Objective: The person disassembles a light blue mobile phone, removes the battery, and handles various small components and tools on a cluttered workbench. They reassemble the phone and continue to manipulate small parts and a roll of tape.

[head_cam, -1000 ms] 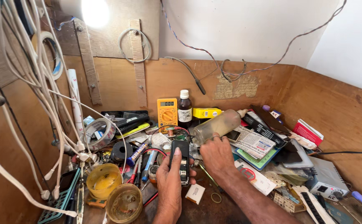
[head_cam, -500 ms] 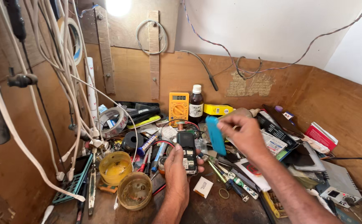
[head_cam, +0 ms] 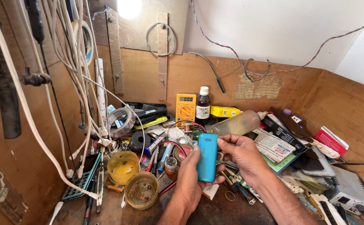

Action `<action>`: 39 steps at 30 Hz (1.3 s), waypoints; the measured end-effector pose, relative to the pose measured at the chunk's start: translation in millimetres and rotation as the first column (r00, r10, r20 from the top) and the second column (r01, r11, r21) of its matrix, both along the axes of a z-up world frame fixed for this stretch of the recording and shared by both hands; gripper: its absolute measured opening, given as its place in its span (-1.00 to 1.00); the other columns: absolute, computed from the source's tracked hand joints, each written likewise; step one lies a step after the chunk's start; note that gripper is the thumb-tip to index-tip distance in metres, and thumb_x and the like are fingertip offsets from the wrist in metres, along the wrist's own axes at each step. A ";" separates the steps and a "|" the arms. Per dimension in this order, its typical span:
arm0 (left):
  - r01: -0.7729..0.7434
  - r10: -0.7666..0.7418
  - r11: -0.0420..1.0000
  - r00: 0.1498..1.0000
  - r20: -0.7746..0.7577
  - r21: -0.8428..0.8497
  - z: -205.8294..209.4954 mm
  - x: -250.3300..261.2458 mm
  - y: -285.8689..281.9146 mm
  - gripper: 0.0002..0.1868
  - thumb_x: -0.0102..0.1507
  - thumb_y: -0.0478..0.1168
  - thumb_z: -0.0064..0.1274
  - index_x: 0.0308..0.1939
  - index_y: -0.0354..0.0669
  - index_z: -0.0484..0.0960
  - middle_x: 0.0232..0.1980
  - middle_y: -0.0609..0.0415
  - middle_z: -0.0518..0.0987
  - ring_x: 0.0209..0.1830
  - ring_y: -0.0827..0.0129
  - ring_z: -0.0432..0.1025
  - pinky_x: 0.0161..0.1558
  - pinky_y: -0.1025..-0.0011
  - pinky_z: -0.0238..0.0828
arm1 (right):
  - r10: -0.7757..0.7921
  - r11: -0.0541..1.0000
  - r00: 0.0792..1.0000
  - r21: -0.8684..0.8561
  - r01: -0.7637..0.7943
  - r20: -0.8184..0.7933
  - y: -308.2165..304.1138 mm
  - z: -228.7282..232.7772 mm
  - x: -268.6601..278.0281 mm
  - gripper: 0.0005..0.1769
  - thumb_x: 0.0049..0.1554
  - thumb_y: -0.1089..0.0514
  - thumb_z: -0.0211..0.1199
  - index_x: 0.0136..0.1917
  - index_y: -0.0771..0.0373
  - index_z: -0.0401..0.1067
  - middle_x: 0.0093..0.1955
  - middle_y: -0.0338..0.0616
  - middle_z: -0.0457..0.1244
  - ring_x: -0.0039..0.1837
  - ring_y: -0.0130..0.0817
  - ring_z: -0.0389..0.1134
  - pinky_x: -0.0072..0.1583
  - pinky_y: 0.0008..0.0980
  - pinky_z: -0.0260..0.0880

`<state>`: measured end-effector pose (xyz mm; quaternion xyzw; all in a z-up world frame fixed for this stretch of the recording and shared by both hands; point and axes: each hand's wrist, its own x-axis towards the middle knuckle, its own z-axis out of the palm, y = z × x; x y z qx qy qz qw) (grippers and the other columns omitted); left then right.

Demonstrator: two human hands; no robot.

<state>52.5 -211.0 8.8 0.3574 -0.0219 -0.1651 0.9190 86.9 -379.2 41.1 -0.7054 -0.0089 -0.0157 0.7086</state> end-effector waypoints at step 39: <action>-0.586 0.256 0.750 0.686 0.681 0.307 38.0 -53.1 4.7 -0.50 0.43 -0.12 -0.11 0.42 -0.23 0.44 -0.10 -0.03 0.65 -0.31 0.50 0.47 -0.31 0.52 0.46 | -0.292 0.683 0.433 -0.130 0.718 0.853 38.9 -46.4 -58.3 -0.77 0.30 0.15 0.24 0.11 0.37 0.44 -0.07 -0.07 0.32 -0.02 -0.31 0.33 0.04 -0.33 0.36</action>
